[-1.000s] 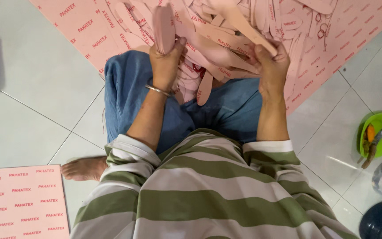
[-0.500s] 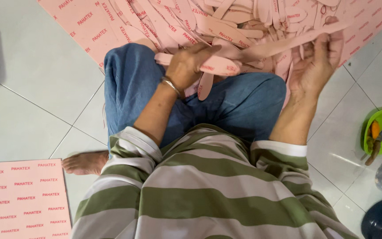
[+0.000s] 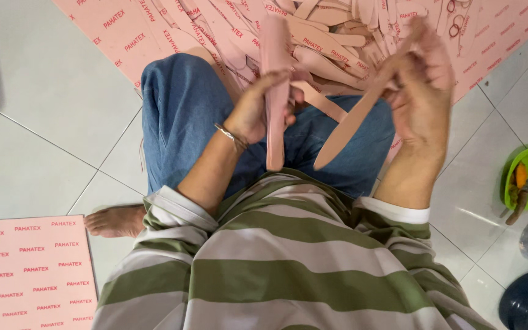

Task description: The person sits on the floor and repeatedly picks up pink shoe insoles from a large pile, separates them, and stacks them into a neat pile. The person handles the insoles by hand, turning them over and aligning them as they build the stack.

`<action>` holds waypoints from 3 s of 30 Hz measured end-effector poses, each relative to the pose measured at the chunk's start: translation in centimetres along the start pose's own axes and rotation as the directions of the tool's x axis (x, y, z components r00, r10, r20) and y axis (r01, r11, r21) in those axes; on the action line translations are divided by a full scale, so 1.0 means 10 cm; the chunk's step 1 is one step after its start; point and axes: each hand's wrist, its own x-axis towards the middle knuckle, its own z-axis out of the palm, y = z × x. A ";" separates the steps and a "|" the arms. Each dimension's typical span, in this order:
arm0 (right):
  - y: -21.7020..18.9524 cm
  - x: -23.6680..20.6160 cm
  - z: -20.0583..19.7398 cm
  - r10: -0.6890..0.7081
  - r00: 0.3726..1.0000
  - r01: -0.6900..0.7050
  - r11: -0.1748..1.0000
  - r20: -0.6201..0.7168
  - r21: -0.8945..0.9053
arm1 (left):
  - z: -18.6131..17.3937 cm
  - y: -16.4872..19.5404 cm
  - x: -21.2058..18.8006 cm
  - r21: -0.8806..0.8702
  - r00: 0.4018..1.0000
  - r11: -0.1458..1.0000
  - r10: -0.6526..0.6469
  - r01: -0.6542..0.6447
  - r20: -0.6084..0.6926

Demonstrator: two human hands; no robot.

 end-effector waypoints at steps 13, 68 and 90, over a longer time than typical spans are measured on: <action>0.61 -0.03 0.43 0.235 0.964 -0.202 0.952 0.123 -0.232 | -0.03 -0.53 0.04 0.184 0.992 0.976 -0.126 0.119 0.027; 1.42 -0.36 0.52 0.219 0.953 0.067 0.522 0.209 -0.850 | -0.19 -0.60 0.20 0.285 0.943 0.905 0.332 -0.315 -0.013; 1.44 0.13 -0.01 0.262 0.964 -0.243 0.938 0.046 -0.249 | -0.38 -0.34 0.38 0.287 0.643 0.883 0.468 -0.371 -0.607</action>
